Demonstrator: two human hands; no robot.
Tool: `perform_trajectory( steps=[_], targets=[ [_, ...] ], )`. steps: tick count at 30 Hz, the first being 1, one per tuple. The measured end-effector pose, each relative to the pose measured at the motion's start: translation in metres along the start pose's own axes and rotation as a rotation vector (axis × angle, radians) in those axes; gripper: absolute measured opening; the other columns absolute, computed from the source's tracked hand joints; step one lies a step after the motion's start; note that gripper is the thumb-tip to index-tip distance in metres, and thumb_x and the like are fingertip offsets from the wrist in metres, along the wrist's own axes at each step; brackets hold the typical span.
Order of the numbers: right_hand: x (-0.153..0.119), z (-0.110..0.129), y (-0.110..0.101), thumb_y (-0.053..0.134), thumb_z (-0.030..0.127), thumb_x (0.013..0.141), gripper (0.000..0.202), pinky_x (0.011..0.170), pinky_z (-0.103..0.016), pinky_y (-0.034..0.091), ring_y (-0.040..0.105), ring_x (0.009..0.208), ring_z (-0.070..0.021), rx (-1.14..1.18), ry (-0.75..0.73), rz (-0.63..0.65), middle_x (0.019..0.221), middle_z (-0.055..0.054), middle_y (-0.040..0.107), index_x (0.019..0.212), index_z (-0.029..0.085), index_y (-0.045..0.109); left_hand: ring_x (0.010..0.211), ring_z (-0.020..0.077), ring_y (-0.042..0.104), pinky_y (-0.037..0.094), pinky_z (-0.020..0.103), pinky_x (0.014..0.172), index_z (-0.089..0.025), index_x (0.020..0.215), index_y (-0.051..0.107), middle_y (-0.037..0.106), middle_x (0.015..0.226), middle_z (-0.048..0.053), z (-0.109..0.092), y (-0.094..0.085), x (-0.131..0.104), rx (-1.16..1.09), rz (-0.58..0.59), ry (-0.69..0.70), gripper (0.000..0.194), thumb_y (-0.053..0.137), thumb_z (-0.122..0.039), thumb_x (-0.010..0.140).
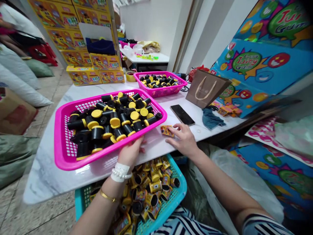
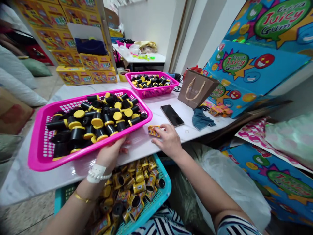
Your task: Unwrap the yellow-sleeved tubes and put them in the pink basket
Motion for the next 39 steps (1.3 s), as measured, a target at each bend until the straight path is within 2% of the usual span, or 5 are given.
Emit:
perform_trajectory(
  steps=[15, 21, 27, 33, 39],
  targets=[
    [-0.032, 0.086, -0.020, 0.073, 0.008, 0.081, 0.030, 0.077, -0.037, 0.053, 0.063, 0.085, -0.0220, 0.085, -0.393, -0.297, 0.096, -0.008, 0.076, 0.108, 0.020, 0.074, 0.053, 0.0106, 0.055, 0.037, 0.017, 0.037, -0.013, 0.099, 0.069, 0.066, 0.072, 0.004, 0.007, 0.025, -0.073, -0.167, 0.180, -0.268, 0.047, 0.076, -0.053, 0.075],
    [-0.038, 0.114, -0.020, 0.068, 0.023, 0.086, 0.036, 0.078, -0.037, 0.055, 0.065, 0.090, -0.0212, 0.645, -0.084, 0.079, 0.104, -0.010, 0.072, 0.122, 0.020, 0.066, 0.042, 0.0050, 0.037, 0.028, 0.017, 0.041, -0.014, 0.073, 0.064, 0.049, 0.050, -0.005, 0.010, -0.018, -0.086, -0.031, 0.125, -0.219, 0.030, 0.070, -0.043, 0.080],
    [-0.040, 0.126, 0.024, 0.060, 0.038, 0.091, 0.026, 0.053, -0.022, 0.043, 0.054, 0.059, -0.0106, 0.992, 0.274, 0.805, 0.066, 0.000, 0.063, 0.080, 0.016, 0.067, 0.053, 0.0093, 0.050, 0.040, 0.021, 0.050, -0.015, 0.116, 0.059, 0.059, 0.064, -0.005, 0.001, -0.033, -0.102, 0.132, 0.207, -0.050, 0.041, 0.072, -0.023, 0.077],
    [-0.056, 0.142, 0.040, 0.056, 0.042, 0.095, 0.041, 0.051, -0.023, 0.032, 0.039, 0.053, -0.0086, 0.873, 0.336, 0.485, 0.055, 0.005, 0.045, 0.062, 0.018, 0.052, 0.058, 0.0091, 0.055, 0.044, 0.020, 0.053, -0.018, 0.094, 0.061, 0.064, 0.076, -0.001, -0.003, -0.065, -0.141, 0.082, -0.284, 0.092, 0.015, 0.068, -0.027, 0.085],
    [-0.071, 0.156, 0.043, 0.057, 0.043, 0.096, 0.043, 0.052, -0.024, 0.031, 0.038, 0.052, -0.0092, 0.837, 0.365, 0.362, 0.054, 0.004, 0.043, 0.060, 0.018, 0.053, 0.049, 0.0095, 0.052, 0.042, 0.021, 0.046, -0.017, 0.081, 0.075, 0.065, 0.062, 0.001, 0.010, -0.056, -0.180, 0.135, -0.234, 0.069, 0.023, 0.061, -0.032, 0.091]
  ],
)
Point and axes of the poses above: each hand's wrist, its own x-axis towards the middle knuckle, its own y-axis out of the palm, z = x × y, the point moved 5 cm from there along x, towards the middle knuckle
